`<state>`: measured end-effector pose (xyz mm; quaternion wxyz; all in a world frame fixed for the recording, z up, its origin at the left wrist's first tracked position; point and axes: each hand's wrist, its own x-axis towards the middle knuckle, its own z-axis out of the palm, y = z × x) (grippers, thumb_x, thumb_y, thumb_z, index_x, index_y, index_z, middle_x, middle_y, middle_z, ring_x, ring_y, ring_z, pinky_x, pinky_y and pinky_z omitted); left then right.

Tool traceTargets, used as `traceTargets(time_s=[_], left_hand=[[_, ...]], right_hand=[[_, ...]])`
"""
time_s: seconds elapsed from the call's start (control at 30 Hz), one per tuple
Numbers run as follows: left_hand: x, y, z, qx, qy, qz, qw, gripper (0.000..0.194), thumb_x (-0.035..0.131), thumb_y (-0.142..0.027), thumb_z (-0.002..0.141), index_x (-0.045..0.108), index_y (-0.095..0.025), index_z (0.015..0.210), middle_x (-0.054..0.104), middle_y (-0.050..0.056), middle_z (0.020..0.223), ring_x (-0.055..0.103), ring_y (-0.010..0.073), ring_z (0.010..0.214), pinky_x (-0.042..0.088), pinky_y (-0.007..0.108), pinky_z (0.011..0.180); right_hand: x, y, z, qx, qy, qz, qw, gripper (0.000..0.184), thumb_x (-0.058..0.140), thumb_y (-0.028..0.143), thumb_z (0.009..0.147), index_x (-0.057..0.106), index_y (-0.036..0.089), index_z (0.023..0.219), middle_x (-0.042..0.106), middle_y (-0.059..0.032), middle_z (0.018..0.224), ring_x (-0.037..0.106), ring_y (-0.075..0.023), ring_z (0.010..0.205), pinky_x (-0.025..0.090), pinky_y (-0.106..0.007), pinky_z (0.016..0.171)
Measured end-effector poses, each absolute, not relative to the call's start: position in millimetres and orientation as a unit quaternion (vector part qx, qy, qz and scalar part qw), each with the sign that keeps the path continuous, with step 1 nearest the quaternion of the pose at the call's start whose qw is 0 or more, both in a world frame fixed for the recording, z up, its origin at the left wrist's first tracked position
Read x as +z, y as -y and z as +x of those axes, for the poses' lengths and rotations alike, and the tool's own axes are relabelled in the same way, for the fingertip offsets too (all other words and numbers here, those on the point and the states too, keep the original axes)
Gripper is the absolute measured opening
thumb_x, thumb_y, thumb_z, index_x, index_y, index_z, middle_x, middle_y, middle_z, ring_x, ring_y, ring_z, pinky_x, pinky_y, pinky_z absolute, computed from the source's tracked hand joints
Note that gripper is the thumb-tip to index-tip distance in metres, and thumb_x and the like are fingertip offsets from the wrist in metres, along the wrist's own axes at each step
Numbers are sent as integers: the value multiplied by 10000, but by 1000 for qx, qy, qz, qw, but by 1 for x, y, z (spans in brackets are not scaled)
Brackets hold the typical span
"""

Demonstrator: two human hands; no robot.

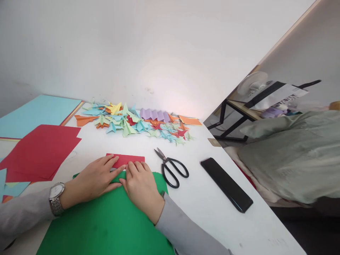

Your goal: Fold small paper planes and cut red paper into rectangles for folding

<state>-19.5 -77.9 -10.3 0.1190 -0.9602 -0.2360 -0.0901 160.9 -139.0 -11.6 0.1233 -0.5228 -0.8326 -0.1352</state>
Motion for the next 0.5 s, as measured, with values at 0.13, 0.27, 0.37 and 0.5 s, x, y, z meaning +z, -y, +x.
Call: traceTargets(time_s=[0.13,0.27,0.37,0.5], left_hand=[[-13,79,-20,-92,236,-957,139,504,489,-485,904,647,-108,1199,634,229,1196,590,351,1113,467,481,920],[-17,83,-18,-111,230,-947,195,487,476,-424,923,691,-22,1094,663,244,1153,615,362,1084,473,461,912],[-18,88,-17,-121,235,-936,231,476,479,-369,924,705,42,1010,684,281,1069,650,365,1013,496,446,865],[-16,96,-15,-103,272,-923,254,485,488,-358,914,714,70,945,686,324,996,674,376,936,520,447,789]], right_hand=[[-11,138,162,-138,830,-527,118,328,553,362,914,696,99,1049,686,-144,1087,589,-262,952,454,-406,827],[-12,137,162,-137,826,-535,117,324,561,357,910,685,107,1075,685,-136,1094,587,-256,950,437,-412,862],[-12,137,162,-137,825,-535,121,315,559,347,911,681,108,1076,686,-130,1093,585,-253,944,438,-411,860],[-13,137,163,-137,825,-533,126,301,549,337,916,686,112,1059,685,-128,1100,584,-253,937,444,-409,844]])
